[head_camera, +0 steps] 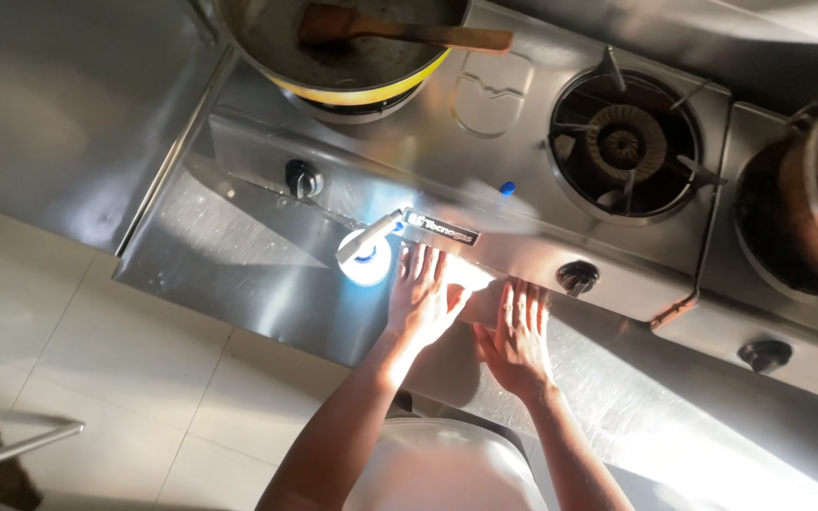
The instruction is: The person is cleaning the stove and kitchen counters using a spray bottle and a rag.
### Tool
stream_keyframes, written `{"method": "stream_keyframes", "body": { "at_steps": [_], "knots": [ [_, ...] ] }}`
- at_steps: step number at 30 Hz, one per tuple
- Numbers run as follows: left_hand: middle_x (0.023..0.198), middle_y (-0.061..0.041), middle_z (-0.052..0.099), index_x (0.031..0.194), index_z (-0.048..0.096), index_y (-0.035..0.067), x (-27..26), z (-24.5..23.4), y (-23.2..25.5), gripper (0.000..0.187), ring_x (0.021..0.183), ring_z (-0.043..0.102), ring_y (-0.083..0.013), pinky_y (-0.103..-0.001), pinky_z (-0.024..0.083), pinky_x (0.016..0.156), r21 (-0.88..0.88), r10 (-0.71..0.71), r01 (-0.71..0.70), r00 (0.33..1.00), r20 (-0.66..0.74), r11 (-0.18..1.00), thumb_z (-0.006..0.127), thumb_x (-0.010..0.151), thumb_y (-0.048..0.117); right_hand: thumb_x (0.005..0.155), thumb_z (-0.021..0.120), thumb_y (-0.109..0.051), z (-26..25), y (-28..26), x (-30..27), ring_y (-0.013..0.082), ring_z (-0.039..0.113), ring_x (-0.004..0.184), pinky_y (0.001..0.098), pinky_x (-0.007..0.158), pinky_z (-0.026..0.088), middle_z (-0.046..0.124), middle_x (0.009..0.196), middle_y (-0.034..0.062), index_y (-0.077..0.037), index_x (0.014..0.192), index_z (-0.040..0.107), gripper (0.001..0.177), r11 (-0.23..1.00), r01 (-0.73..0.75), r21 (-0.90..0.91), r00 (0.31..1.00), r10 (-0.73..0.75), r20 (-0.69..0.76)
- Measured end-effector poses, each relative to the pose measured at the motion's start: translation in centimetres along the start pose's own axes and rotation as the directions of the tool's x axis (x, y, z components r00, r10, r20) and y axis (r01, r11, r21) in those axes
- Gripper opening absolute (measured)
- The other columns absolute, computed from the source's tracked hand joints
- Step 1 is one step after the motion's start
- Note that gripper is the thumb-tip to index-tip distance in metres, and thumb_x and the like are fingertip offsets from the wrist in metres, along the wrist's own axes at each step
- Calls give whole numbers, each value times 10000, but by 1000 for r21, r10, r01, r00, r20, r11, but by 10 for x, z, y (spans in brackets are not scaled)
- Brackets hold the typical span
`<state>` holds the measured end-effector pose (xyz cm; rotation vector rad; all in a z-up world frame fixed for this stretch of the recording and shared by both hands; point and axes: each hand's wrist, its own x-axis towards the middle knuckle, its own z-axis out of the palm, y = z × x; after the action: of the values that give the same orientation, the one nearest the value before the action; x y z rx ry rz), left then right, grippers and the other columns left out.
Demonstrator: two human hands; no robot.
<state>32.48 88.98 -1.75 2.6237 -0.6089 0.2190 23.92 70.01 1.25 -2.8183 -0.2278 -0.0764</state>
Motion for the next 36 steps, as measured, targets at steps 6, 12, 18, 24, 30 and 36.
{"method": "stream_keyframes", "body": {
  "at_steps": [6, 12, 18, 24, 30, 36],
  "knots": [
    [1502, -310, 474, 1464, 531, 1, 11, 67, -31, 701, 1452, 355, -523, -671, 211, 1228, 47, 207, -204, 918, -339, 978, 648, 939, 451, 996, 492, -469, 13, 12, 20, 527, 138, 1504, 595, 1232, 78, 217, 1601, 362, 137, 1543, 225, 859, 996, -77, -56, 997, 78, 15],
    [1523, -233, 486, 1448, 531, 72, 7, 122, -45, 599, 1488, 384, -445, -640, 201, 1294, 39, 190, -196, 853, -486, 980, 630, 1018, 477, 1017, 477, -479, 33, 25, 16, 516, 187, 1510, 598, 1257, 97, 262, 1595, 354, 113, 1549, 234, 833, 989, -81, -127, 997, 81, -3],
    [1466, -308, 448, 1485, 449, -10, 10, 6, -5, 763, 1421, 361, -488, -615, 176, 1254, 38, 29, -31, 998, 53, 999, 615, 951, 510, 984, 517, -478, 3, -1, 7, 540, 146, 1516, 617, 1236, 99, 198, 1616, 363, 129, 1551, 216, 884, 999, -24, -32, 995, 21, -99],
    [1617, -294, 294, 1560, 304, -53, -22, -35, 9, 851, 1527, 263, -452, -602, 204, 1220, -56, 72, -71, 997, 6, 996, 605, 950, 458, 963, 543, -461, 4, -27, -29, 521, 122, 1530, 613, 1233, 94, 155, 1639, 359, 124, 1549, 214, 891, 997, -69, 31, 996, 70, -46],
    [1632, -282, 271, 1551, 310, -62, -56, -56, 13, 853, 1528, 217, -444, -596, 208, 1210, -51, 63, -59, 995, 79, 997, 609, 932, 442, 920, 602, -440, 0, -56, -60, 539, 107, 1514, 598, 1225, 114, 146, 1623, 365, 144, 1530, 209, 931, 990, -101, 95, 995, 103, -11],
    [1611, -294, 287, 1535, 329, -75, -92, -68, 15, 836, 1508, 235, -453, -613, 210, 1202, -78, 80, -77, 996, 33, 994, 612, 946, 446, 890, 665, -434, -6, -74, -83, 558, 85, 1499, 604, 1204, 111, 116, 1616, 377, 149, 1507, 200, 968, 994, -54, 95, 998, 52, 26]
  ]
}}
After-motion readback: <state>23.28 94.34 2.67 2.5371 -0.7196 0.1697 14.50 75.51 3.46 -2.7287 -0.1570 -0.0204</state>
